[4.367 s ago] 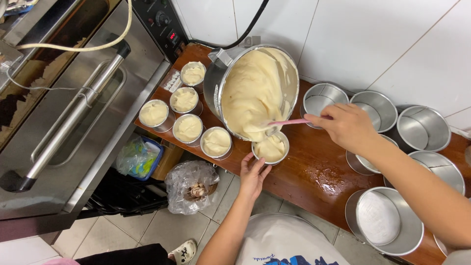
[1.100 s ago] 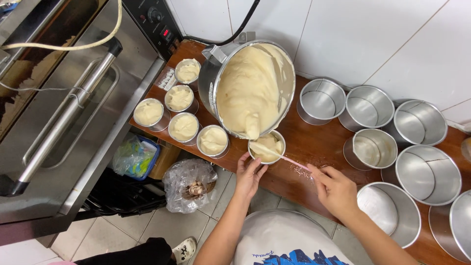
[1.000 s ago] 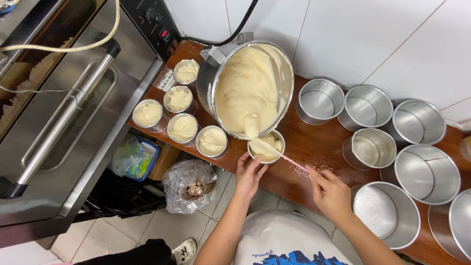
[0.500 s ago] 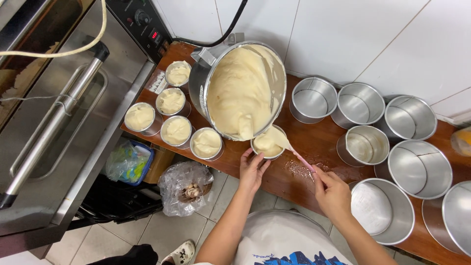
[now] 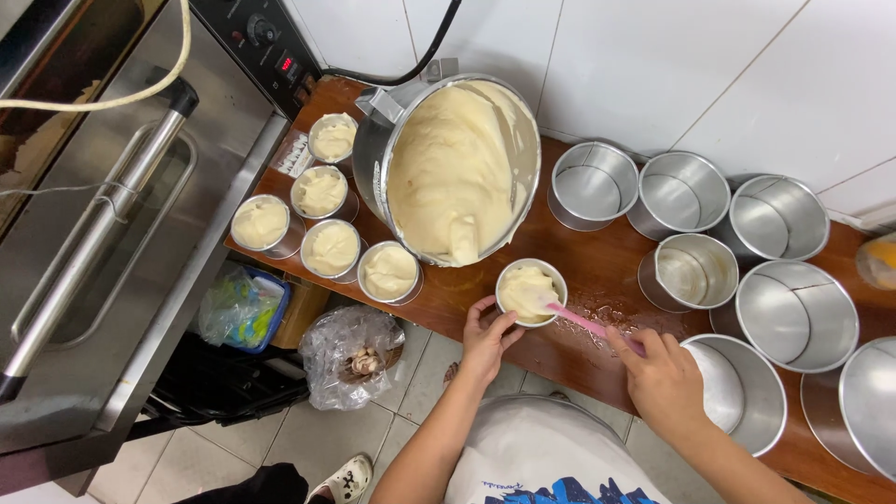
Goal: Portioning batter from a large mixing bowl into individual cake tins and leveling it with a spatula.
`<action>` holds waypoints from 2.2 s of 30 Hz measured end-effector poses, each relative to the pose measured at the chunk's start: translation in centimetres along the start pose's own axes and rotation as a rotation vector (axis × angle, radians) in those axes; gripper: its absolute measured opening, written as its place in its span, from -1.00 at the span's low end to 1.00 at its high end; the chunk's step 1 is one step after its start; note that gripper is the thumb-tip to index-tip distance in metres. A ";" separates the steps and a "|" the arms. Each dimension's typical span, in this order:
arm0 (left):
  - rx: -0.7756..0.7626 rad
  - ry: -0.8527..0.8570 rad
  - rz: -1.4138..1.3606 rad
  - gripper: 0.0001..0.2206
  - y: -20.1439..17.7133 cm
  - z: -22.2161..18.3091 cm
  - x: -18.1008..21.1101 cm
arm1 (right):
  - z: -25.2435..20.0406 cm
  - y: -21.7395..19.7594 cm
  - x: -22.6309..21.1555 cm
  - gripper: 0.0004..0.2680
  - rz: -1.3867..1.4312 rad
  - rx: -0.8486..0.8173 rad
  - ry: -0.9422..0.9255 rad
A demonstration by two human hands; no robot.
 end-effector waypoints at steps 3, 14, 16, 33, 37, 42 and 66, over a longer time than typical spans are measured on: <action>0.043 -0.012 0.022 -0.45 -0.6 0.0 -0.1 | 0.0 0.2 1.3 -0.64 -0.005 -0.099 -0.001; 0.137 0.044 0.066 -0.45 -1.2 -0.6 1.0 | 1.7 -6.9 4.8 -0.70 -0.122 -0.364 0.118; 0.124 0.052 0.074 -0.45 -0.8 -0.9 1.3 | 1.9 -5.9 5.7 -0.74 -0.088 -0.479 0.254; 0.107 -0.043 0.055 -0.49 1.8 -1.5 -1.1 | -5.7 1.1 14.7 -0.78 0.665 -0.870 0.954; 0.059 -0.009 0.021 -0.49 5.0 -2.6 1.3 | -7.3 0.4 17.5 -0.80 0.811 -0.628 1.061; 0.091 0.015 0.405 -0.19 4.8 -1.9 1.3 | -8.0 0.1 17.4 -0.81 0.834 -0.540 1.175; 0.075 -0.151 0.787 -0.52 4.6 -1.6 -3.1 | -12.0 2.9 17.4 -0.79 1.175 -0.293 1.285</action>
Point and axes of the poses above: each hand's wrist, its own z-axis towards the middle knuckle, its own y-axis out of the palm, x = y × z, the point moved 7 cm from there along z, towards the middle knuckle, and after that the axes turned 6 degrees about y, right-handed, at the moved point
